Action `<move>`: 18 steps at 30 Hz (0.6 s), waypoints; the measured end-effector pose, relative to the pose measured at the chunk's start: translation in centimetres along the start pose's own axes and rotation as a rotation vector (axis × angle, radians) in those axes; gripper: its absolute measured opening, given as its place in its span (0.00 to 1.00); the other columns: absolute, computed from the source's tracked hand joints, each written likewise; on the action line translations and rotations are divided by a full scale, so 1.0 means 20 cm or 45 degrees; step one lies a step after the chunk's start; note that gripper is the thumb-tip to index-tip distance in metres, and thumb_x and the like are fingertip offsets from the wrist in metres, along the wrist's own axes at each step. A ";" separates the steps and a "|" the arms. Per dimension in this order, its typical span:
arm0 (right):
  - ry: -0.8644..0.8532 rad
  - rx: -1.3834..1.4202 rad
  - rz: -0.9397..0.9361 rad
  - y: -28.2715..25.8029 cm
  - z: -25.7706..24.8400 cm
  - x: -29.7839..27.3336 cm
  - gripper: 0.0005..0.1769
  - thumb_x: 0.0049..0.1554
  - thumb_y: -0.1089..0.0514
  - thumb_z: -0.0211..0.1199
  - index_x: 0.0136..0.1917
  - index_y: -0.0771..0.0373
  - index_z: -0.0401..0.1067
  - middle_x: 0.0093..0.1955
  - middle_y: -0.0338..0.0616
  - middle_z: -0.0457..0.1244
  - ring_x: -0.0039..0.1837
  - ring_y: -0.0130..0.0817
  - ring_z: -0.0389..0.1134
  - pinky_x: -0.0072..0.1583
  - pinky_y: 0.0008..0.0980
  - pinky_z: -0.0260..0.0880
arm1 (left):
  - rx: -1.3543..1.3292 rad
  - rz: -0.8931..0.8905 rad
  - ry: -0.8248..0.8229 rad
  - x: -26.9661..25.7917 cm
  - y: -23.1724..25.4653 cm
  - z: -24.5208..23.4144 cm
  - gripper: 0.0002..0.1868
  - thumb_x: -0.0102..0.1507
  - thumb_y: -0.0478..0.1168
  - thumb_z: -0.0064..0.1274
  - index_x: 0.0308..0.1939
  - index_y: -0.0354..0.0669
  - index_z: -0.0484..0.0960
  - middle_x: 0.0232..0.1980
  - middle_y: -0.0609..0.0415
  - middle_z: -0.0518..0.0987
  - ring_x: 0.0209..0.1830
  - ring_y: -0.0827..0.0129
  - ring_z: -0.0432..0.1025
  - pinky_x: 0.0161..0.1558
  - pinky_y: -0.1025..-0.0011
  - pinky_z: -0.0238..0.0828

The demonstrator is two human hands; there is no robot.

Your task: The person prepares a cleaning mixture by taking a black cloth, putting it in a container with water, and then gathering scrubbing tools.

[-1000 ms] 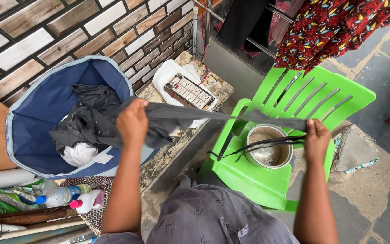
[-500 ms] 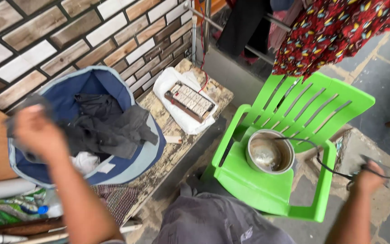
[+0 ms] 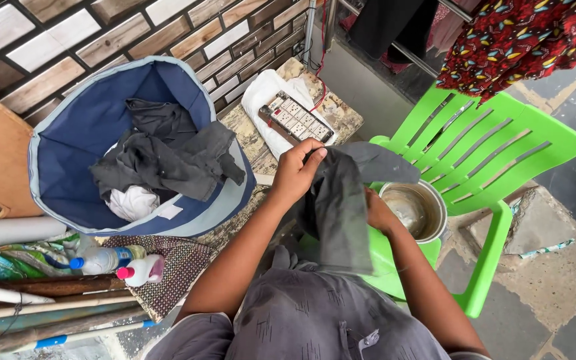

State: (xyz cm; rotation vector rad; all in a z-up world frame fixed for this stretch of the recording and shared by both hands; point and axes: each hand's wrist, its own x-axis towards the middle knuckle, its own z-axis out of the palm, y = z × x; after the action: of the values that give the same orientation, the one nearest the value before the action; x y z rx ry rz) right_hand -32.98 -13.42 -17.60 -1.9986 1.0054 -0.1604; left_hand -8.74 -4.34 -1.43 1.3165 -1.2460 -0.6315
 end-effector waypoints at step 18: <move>0.177 0.920 -0.629 -0.55 -0.36 -0.42 0.57 0.48 0.49 0.75 0.82 0.60 0.48 0.80 0.44 0.51 0.80 0.36 0.48 0.74 0.37 0.45 | -0.867 -0.061 -0.582 -0.04 -0.08 0.32 0.22 0.61 0.24 0.59 0.56 0.40 0.73 0.53 0.58 0.75 0.54 0.75 0.72 0.57 0.74 0.71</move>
State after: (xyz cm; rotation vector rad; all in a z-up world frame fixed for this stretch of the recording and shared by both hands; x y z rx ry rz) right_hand -35.28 -9.01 -2.79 -1.5238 0.4110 -0.8178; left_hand -14.36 -6.24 -4.42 0.6469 -1.1951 -1.3075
